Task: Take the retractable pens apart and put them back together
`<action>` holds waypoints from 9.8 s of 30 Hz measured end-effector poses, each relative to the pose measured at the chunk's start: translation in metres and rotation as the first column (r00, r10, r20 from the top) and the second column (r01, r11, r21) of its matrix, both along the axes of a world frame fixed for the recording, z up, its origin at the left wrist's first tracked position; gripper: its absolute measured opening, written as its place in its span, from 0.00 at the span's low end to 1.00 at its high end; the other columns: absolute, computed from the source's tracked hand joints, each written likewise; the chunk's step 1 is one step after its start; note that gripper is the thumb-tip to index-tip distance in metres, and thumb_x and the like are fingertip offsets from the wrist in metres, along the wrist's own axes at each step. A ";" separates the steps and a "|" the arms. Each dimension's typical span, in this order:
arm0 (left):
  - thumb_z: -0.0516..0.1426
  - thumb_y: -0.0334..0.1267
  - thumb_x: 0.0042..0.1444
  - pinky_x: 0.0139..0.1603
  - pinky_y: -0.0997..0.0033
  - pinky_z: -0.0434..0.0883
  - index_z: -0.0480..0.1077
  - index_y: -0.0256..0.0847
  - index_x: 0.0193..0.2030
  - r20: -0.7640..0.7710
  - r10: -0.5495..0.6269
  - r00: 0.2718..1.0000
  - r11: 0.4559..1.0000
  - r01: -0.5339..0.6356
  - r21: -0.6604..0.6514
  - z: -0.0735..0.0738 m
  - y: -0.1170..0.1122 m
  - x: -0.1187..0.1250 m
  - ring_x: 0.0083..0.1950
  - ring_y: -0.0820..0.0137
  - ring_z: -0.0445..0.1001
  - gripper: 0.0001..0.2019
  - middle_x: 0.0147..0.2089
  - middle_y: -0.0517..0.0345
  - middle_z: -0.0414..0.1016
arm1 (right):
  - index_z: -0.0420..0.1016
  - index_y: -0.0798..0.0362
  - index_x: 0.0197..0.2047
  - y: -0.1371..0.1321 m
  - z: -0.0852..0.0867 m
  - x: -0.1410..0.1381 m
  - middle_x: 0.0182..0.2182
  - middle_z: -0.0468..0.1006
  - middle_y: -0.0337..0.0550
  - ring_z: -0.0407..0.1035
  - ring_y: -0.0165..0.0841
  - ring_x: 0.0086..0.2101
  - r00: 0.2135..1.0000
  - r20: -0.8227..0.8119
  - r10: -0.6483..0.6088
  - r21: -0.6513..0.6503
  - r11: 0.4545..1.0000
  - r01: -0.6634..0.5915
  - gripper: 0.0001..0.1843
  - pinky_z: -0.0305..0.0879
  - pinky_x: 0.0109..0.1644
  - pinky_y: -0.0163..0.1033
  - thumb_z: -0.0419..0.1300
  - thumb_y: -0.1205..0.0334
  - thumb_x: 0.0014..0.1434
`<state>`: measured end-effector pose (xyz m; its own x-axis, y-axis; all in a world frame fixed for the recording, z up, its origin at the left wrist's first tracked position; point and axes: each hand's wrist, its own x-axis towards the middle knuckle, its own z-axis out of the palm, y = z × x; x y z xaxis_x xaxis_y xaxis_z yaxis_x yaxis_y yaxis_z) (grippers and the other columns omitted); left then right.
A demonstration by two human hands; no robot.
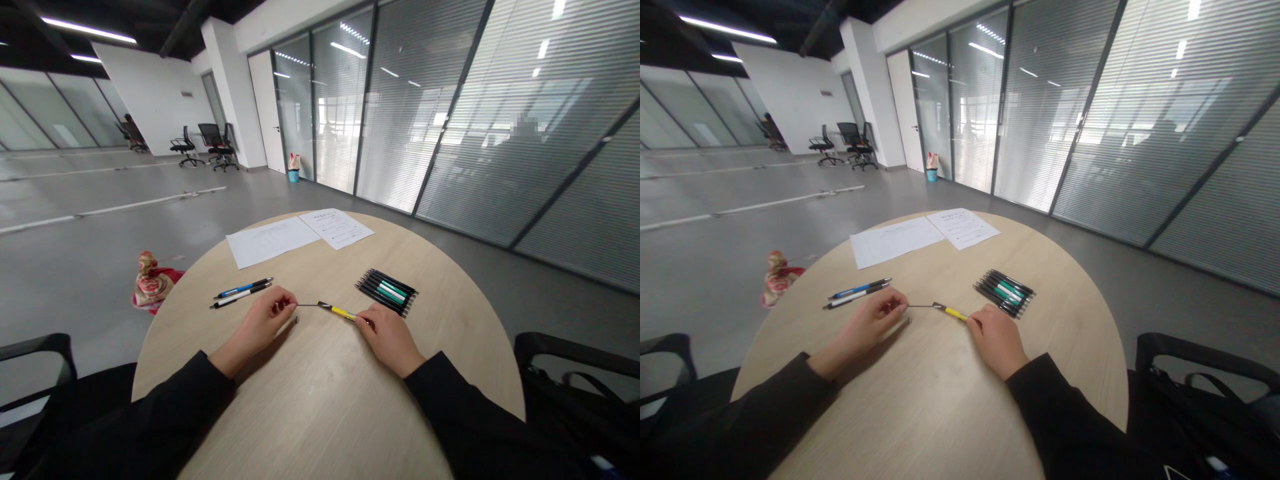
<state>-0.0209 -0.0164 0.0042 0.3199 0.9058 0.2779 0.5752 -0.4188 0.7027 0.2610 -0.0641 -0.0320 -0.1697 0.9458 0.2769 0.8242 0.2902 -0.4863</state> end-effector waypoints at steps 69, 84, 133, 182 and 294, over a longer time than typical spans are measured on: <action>0.55 0.36 0.57 0.36 0.66 0.66 0.69 0.41 0.36 -0.341 0.061 0.938 0.995 -0.029 0.098 -0.025 0.021 -0.001 0.35 0.63 0.72 0.03 0.34 0.54 0.75 | 0.76 0.55 0.33 -0.015 0.007 -0.019 0.36 0.73 0.47 0.63 0.40 0.42 0.973 0.166 0.159 0.143 0.973 -0.183 0.05 0.66 0.48 0.45 0.63 0.71 0.61; 0.50 0.39 0.63 0.37 0.64 0.66 0.71 0.41 0.34 -0.343 0.157 0.926 0.987 -0.131 0.097 -0.015 0.026 -0.018 0.35 0.61 0.74 0.11 0.34 0.52 0.78 | 0.76 0.54 0.33 -0.015 0.007 -0.016 0.36 0.73 0.46 0.64 0.40 0.41 0.977 0.099 0.189 0.134 0.970 -0.201 0.05 0.64 0.48 0.45 0.62 0.71 0.62; 0.55 0.32 0.68 0.53 0.55 0.67 0.77 0.42 0.45 -0.706 -0.136 0.695 0.843 0.455 0.286 -0.010 -0.011 0.019 0.53 0.57 0.68 0.08 0.51 0.48 0.75 | 0.77 0.54 0.39 -0.004 0.000 -0.003 0.37 0.74 0.45 0.69 0.38 0.42 0.997 0.029 0.068 0.019 0.997 -0.069 0.05 0.65 0.47 0.41 0.61 0.71 0.63; 0.49 0.29 0.60 0.38 0.63 0.64 0.61 0.42 0.32 -0.414 0.021 0.910 0.944 0.118 0.307 -0.004 -0.001 0.000 0.35 0.64 0.65 0.07 0.32 0.55 0.67 | 0.70 0.54 0.44 0.001 -0.005 0.003 0.40 0.75 0.48 0.69 0.41 0.44 0.991 -0.132 -0.017 0.096 0.995 0.030 0.09 0.65 0.51 0.45 0.53 0.72 0.63; 0.49 0.37 0.70 0.49 0.63 0.70 0.69 0.40 0.39 -0.280 -0.246 0.928 0.935 0.303 0.184 0.001 -0.012 0.006 0.45 0.64 0.70 0.11 0.45 0.51 0.69 | 0.75 0.53 0.44 -0.005 0.001 0.000 0.40 0.78 0.48 0.71 0.40 0.43 0.972 -0.084 0.219 0.093 0.973 -0.211 0.08 0.67 0.50 0.46 0.55 0.71 0.67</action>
